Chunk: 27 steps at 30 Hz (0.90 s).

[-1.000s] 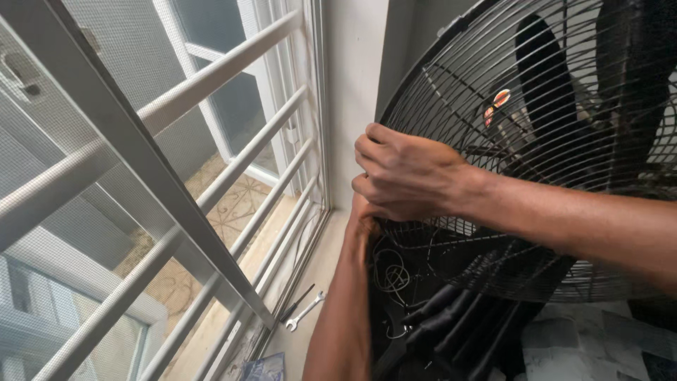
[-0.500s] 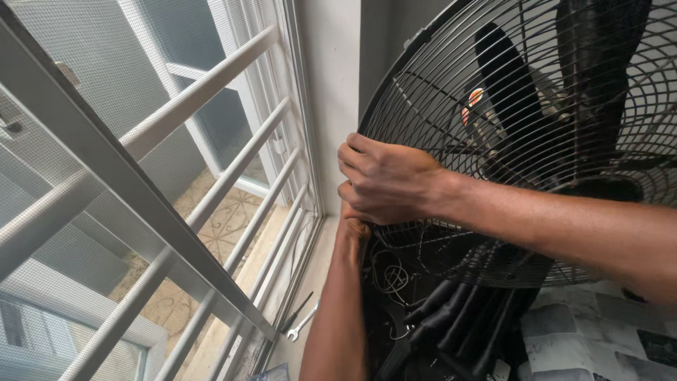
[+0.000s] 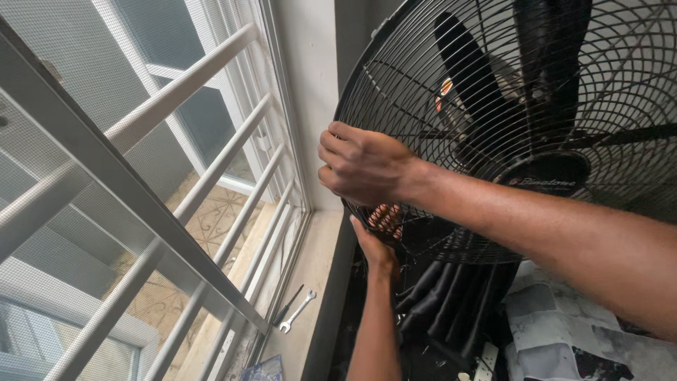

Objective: The person uses a wrench to tighten the central hub of a standing fan, then picks up the front wire cage and aligns it with the fan head. They rotate and press the cage into place, securing it to the fan body.

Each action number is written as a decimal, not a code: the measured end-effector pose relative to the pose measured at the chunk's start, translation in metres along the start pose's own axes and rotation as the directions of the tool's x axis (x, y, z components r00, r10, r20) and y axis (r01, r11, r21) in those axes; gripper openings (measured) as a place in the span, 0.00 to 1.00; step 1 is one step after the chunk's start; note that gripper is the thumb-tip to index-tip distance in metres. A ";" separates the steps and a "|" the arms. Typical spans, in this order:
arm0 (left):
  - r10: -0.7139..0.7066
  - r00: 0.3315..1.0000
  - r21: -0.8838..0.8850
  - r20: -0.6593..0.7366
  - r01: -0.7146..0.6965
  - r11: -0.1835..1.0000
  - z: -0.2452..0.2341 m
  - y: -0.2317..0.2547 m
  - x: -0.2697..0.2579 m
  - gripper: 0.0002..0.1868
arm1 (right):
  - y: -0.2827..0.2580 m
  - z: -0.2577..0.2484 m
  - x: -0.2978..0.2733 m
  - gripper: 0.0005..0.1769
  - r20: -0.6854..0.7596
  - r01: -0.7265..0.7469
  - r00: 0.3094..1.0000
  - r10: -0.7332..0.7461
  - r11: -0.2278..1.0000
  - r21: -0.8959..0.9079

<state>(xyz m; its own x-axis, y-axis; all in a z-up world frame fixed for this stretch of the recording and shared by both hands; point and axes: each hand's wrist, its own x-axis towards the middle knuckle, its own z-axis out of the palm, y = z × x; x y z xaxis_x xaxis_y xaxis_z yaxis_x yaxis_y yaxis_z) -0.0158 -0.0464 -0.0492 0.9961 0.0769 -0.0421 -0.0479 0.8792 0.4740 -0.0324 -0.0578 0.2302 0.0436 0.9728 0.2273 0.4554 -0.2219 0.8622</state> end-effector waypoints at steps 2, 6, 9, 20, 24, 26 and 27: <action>-0.068 0.992 0.042 -0.107 0.073 0.996 0.014 -0.024 -0.034 0.45 | -0.001 -0.003 -0.004 0.22 -0.049 -0.008 0.999 0.013 0.994 0.107; -0.159 0.953 -0.019 -0.259 0.159 0.987 0.032 -0.045 -0.062 0.50 | -0.006 -0.015 -0.023 0.17 -0.299 -0.006 0.945 0.132 0.922 0.388; 0.072 0.974 -0.138 -0.214 -0.103 0.985 0.030 -0.049 -0.053 0.45 | -0.018 -0.030 -0.063 0.12 -0.281 -0.127 0.907 0.313 0.841 0.525; 0.071 0.830 -0.332 -0.553 -0.298 0.895 0.046 -0.082 -0.022 0.31 | -0.199 -0.033 -0.263 0.19 0.390 -0.625 -0.317 0.864 -0.500 0.600; 0.138 0.786 -0.260 -0.603 -0.356 0.897 0.050 -0.083 -0.024 0.27 | -0.240 0.013 -0.327 0.40 0.708 0.025 -0.598 0.375 -0.874 0.485; 0.173 0.776 -0.221 -0.606 -0.373 0.901 0.044 -0.086 -0.019 0.27 | -0.244 0.035 -0.351 0.51 0.843 0.306 -0.488 0.224 -0.861 0.406; 0.182 0.775 -0.210 -0.606 -0.377 0.902 0.041 -0.088 -0.016 0.26 | -0.244 0.043 -0.359 0.54 0.875 0.359 -0.426 0.230 -0.845 0.397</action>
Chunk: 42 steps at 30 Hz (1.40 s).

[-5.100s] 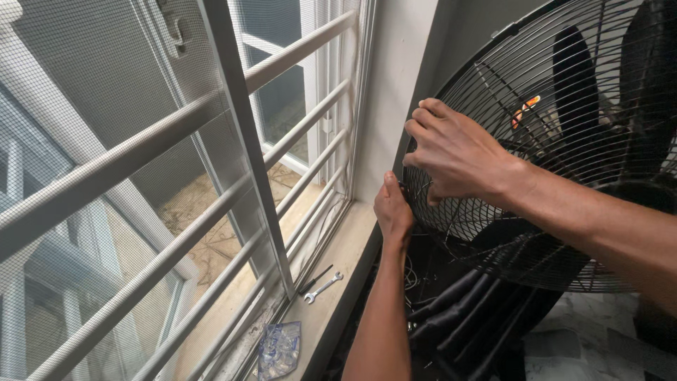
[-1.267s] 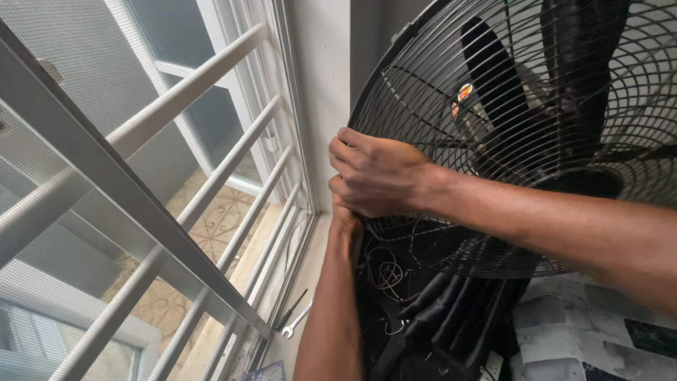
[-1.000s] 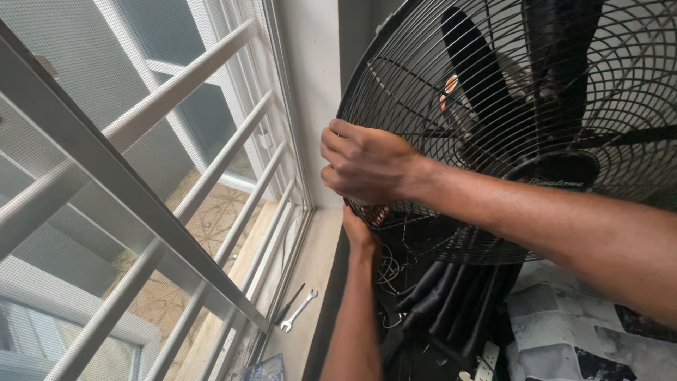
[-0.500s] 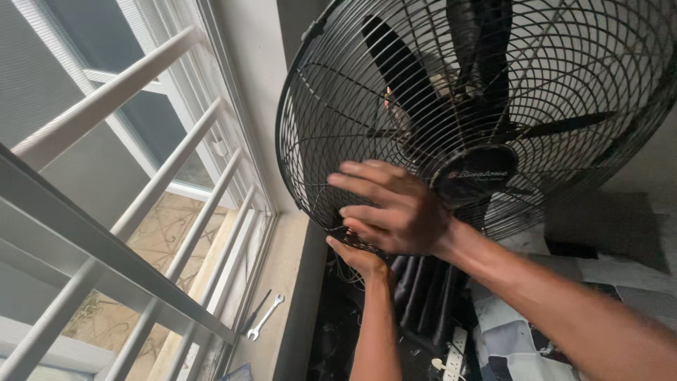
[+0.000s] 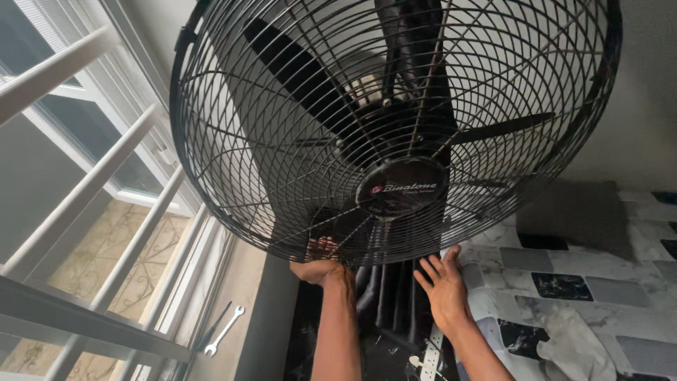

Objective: The person uses a wrench to tighten the central hub of a standing fan, then picks up the front wire cage and aligns it with the fan head. They rotate and press the cage into place, securing it to the fan body.

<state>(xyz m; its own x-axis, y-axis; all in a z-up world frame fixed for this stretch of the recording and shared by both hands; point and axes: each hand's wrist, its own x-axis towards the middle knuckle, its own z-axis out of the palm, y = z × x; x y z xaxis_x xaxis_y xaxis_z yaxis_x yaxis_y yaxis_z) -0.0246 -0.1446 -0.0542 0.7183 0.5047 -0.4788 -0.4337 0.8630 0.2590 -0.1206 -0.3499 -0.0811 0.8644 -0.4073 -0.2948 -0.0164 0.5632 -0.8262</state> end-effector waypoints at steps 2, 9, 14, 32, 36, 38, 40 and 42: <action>0.026 1.000 0.007 0.008 -0.026 1.000 -0.004 -0.003 0.005 0.26 | -0.003 -0.006 0.014 0.53 0.115 -0.033 0.993 0.024 0.997 0.075; 0.121 0.992 0.018 0.034 -0.121 0.992 -0.013 -0.006 0.012 0.24 | -0.013 -0.023 0.038 0.13 0.410 -0.073 0.912 -0.002 0.983 0.167; 0.179 0.981 0.028 0.070 -0.181 0.983 -0.016 -0.006 0.004 0.22 | -0.001 -0.047 0.059 0.16 0.427 -0.049 0.904 0.001 0.994 0.101; -0.395 0.911 -0.009 -0.114 0.397 0.918 -0.035 -0.140 -0.097 0.57 | -0.076 -0.065 0.068 0.27 0.587 -0.037 0.798 -0.132 0.963 0.268; -0.441 0.897 -0.142 -0.030 0.433 0.890 -0.034 -0.154 -0.119 0.57 | -0.070 -0.059 0.066 0.35 0.547 -0.086 0.834 -0.076 0.961 0.264; -0.456 0.888 -0.224 -0.049 0.436 0.872 -0.016 -0.157 -0.120 0.59 | -0.074 -0.054 0.068 0.36 0.522 -0.085 0.851 -0.055 0.967 0.239; -0.517 0.852 -0.273 -0.083 0.479 0.834 -0.005 -0.157 -0.122 0.59 | -0.074 -0.056 0.066 0.34 0.493 -0.081 0.869 -0.039 0.972 0.220; -0.595 0.794 -0.300 -0.121 0.543 0.785 0.003 -0.159 -0.126 0.60 | -0.072 -0.063 0.060 0.29 0.482 -0.102 0.876 -0.019 0.969 0.225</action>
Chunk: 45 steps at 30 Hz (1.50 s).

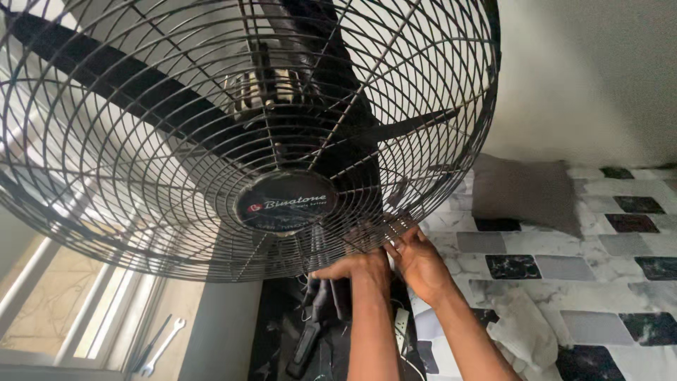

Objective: The person uses a wrench to tighten the central hub of a standing fan, then picks up the front wire cage and aligns it with the fan head. They rotate and press the cage into place, securing it to the fan body.

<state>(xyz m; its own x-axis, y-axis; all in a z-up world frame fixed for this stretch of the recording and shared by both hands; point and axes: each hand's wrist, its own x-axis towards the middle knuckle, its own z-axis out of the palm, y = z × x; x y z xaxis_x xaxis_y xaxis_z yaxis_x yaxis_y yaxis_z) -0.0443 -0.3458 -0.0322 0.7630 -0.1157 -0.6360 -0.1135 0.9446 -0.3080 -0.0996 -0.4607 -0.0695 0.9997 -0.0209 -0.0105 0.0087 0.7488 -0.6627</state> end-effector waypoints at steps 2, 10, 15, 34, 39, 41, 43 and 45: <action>-0.065 0.997 -0.017 -0.030 0.064 0.998 0.011 -0.011 0.002 0.61 | -0.004 -0.002 0.002 0.25 0.019 0.007 1.000 -0.007 1.000 0.001; -0.094 0.991 -0.040 -0.096 0.090 0.995 0.009 -0.013 0.012 0.63 | -0.035 0.006 0.004 0.48 -0.005 -0.013 1.000 0.013 0.990 -0.141; -0.022 0.996 -0.063 -0.081 0.016 0.998 0.004 -0.009 0.029 0.65 | -0.082 0.018 0.019 0.56 0.098 0.039 0.995 0.003 0.907 -0.418; 0.112 0.993 -0.201 -0.032 -0.116 0.973 0.016 -0.067 0.009 0.68 | -0.109 0.006 0.057 0.47 0.353 0.176 0.929 0.109 0.710 -0.682; 0.097 0.994 -0.209 -0.056 -0.107 0.972 0.015 -0.067 0.008 0.67 | -0.099 -0.016 0.044 0.38 0.285 0.040 0.955 0.088 0.908 -0.417; 0.101 0.993 -0.212 -0.056 -0.111 0.971 0.016 -0.069 0.010 0.67 | -0.089 -0.025 0.036 0.36 0.179 -0.115 0.971 0.160 0.964 -0.239; 0.118 0.991 -0.211 -0.065 -0.129 0.969 0.016 -0.066 0.012 0.67 | -0.076 -0.027 0.024 0.44 0.057 -0.325 0.940 0.335 0.935 -0.141; 0.146 0.986 -0.219 -0.082 -0.161 0.962 0.012 -0.058 0.013 0.67 | -0.057 -0.019 0.020 0.50 0.089 -0.381 0.918 0.386 0.922 -0.068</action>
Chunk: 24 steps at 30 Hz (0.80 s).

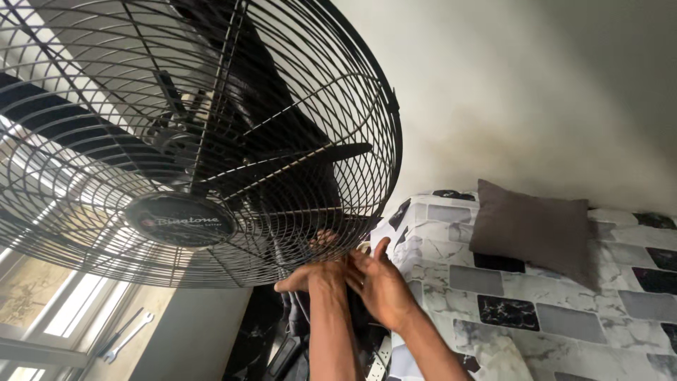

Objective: The person uses a wrench to tighten the central hub of a standing fan, then picks up the front wire cage and aligns it with the fan head. They rotate and press the cage into place, securing it to the fan body.

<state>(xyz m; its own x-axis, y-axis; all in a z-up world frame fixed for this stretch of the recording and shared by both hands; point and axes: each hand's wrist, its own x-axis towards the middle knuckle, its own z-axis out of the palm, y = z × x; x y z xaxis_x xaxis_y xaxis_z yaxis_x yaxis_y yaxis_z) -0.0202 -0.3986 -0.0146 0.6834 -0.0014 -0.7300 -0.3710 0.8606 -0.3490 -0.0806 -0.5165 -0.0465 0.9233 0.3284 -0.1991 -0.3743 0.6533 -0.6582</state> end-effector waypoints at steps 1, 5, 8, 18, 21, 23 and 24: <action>0.026 1.000 -0.002 -0.007 -0.026 1.000 -0.003 0.006 0.002 0.67 | 0.007 0.002 -0.001 0.53 0.019 -0.026 1.000 0.025 0.999 0.038; 0.101 0.994 0.010 0.033 -0.101 0.995 -0.007 0.013 0.012 0.67 | 0.006 0.024 0.003 0.48 -0.024 0.079 0.997 -0.076 0.987 0.139; 0.056 0.996 -0.008 0.065 -0.055 0.998 -0.006 0.012 0.016 0.74 | -0.005 0.049 -0.002 0.57 0.020 0.057 0.998 -0.059 0.996 0.061; 0.054 0.997 -0.080 -0.047 -0.058 0.995 -0.006 0.013 -0.001 0.72 | 0.037 0.008 0.035 0.38 -0.244 0.281 0.902 -0.356 0.913 -0.296; 0.061 0.997 -0.072 -0.052 -0.064 0.995 -0.007 0.017 0.002 0.71 | 0.050 -0.019 0.055 0.36 -0.240 0.339 0.875 -0.421 0.885 -0.319; 0.058 0.997 -0.068 -0.054 -0.062 0.996 -0.010 0.017 0.003 0.71 | 0.054 -0.024 0.057 0.33 -0.225 0.354 0.888 -0.402 0.908 -0.225; 0.047 0.998 -0.065 -0.051 -0.050 0.997 -0.010 0.014 0.004 0.71 | 0.053 -0.023 0.058 0.31 -0.199 0.377 0.891 -0.409 0.908 -0.183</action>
<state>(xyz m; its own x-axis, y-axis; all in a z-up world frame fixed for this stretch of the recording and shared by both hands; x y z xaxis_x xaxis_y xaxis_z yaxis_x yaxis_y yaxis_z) -0.0288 -0.3919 -0.0283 0.6321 0.0126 -0.7748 -0.4447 0.8247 -0.3494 -0.0449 -0.4779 -0.1097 0.9925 -0.1104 -0.0521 0.0236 0.5921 -0.8055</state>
